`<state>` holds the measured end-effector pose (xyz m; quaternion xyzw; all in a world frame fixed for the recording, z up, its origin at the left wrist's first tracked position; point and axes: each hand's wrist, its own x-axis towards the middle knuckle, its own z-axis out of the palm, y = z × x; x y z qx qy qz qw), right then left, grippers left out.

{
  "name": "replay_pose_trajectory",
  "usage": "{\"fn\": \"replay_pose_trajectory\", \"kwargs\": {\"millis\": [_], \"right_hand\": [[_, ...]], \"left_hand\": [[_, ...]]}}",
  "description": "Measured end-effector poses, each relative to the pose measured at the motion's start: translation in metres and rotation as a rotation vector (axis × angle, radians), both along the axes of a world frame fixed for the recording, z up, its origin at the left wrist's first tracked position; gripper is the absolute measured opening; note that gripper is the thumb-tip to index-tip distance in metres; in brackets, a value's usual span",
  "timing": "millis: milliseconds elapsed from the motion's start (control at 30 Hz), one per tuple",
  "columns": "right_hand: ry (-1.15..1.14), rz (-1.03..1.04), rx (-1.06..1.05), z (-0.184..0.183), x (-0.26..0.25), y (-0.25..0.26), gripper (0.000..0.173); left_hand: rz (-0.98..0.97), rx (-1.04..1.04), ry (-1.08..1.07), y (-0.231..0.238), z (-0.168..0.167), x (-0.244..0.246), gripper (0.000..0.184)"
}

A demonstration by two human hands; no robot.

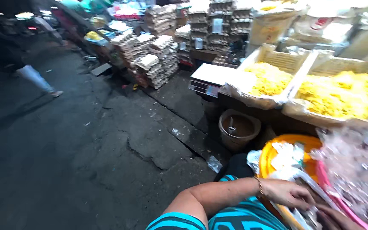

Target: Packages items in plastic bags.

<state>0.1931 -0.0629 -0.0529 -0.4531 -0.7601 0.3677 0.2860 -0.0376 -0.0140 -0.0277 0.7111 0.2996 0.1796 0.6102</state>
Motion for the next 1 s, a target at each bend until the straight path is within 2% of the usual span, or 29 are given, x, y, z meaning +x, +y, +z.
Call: {"fn": "replay_pose_trajectory", "kwargs": {"millis": [67,167,367,467,567,633,700,800,867,1000], "right_hand": [[-0.160,-0.087,0.141,-0.002,0.000,-0.007,0.025],[-0.230,-0.288,0.270,0.009,0.012,-0.015,0.025],[-0.185,-0.595,0.391,0.021,0.058,-0.034,0.022],[-0.180,-0.690,0.410,0.042,0.062,-0.032,0.023],[-0.282,-0.776,0.480,0.073,0.067,-0.028,0.026],[-0.354,-0.833,0.547,0.087,0.065,-0.022,0.026],[-0.398,-0.816,0.576,0.089,0.057,-0.013,0.025],[-0.448,-0.718,0.528,0.066,0.046,0.008,0.025],[-0.494,-0.667,0.403,0.041,0.041,0.022,0.026],[-0.552,-0.509,0.041,0.012,0.026,0.026,0.037]], "left_hand": [[-0.062,0.124,0.122,0.001,-0.005,0.003,0.027],[-0.171,0.145,0.227,0.003,-0.008,0.006,0.031],[-0.197,0.133,0.093,0.008,-0.006,0.017,0.030],[-0.160,0.136,0.016,0.011,-0.007,0.034,0.029],[-0.129,0.182,-0.010,0.027,-0.024,0.037,0.033],[-0.065,0.212,0.052,0.042,-0.042,0.032,0.035],[0.078,0.241,0.171,0.059,-0.061,0.022,0.032],[0.287,0.269,0.399,0.085,-0.083,0.007,0.030],[0.361,0.305,0.504,0.103,-0.101,0.001,0.031],[0.323,0.414,0.638,0.134,-0.123,0.011,0.031]]}}
